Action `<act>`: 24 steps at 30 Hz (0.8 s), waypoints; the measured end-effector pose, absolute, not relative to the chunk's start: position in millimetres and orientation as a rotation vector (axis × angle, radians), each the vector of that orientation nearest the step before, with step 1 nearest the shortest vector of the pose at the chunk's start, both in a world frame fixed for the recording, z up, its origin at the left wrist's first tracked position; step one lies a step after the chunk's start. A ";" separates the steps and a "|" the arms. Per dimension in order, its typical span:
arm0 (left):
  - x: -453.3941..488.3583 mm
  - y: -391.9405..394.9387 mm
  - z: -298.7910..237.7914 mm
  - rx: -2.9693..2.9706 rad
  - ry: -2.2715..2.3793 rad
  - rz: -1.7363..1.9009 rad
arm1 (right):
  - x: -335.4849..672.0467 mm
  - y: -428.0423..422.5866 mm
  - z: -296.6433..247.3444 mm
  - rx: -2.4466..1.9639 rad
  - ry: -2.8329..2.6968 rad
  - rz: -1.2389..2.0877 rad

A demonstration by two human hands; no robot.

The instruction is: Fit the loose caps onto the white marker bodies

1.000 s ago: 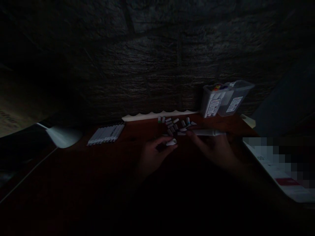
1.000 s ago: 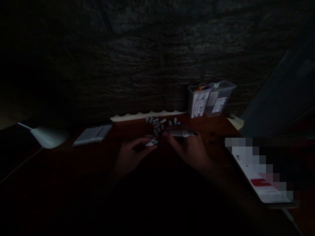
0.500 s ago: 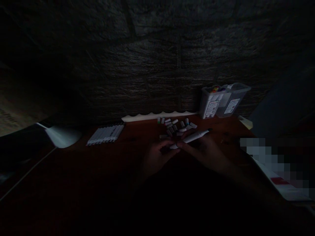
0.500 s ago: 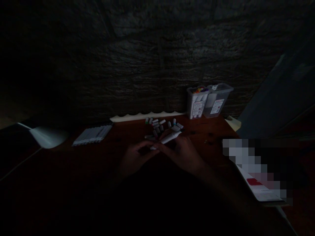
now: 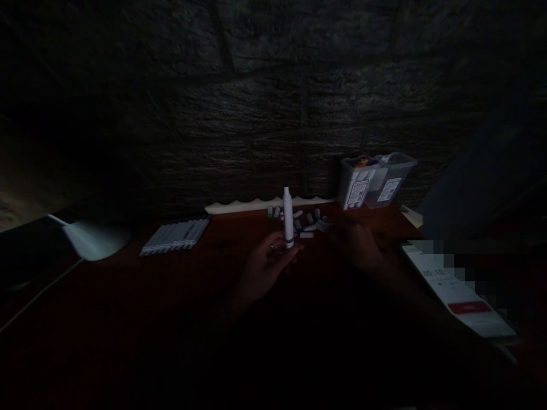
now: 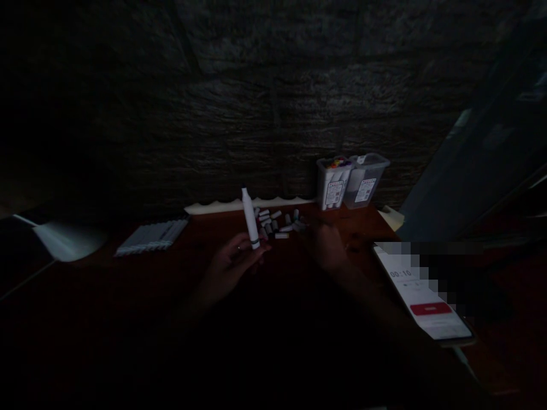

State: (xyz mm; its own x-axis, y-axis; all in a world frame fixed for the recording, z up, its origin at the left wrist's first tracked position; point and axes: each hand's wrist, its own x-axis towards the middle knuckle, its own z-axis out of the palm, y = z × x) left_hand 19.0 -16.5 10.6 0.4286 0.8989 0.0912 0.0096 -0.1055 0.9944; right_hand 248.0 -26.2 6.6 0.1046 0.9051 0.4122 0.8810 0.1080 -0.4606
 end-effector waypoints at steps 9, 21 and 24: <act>16.6 -14.5 11.7 1.484 0.796 0.958 | 244.5 -21.9 -5.8 -1.732 -1.872 0.086; 21.5 -24.0 11.3 1.507 0.763 0.895 | 237.9 -17.8 -9.7 -1.499 -2.026 0.160; 15.4 -3.1 5.6 1.473 0.813 1.008 | 238.0 -19.4 -8.3 -1.531 -1.965 0.150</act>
State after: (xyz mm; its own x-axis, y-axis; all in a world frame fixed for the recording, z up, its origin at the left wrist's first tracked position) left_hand 15.4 -3.1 5.6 0.3979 0.9051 0.1498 -0.0455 -0.1436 0.9886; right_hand 238.0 -19.4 -8.3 -0.1216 0.9050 0.4077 0.8324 0.3168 -0.4548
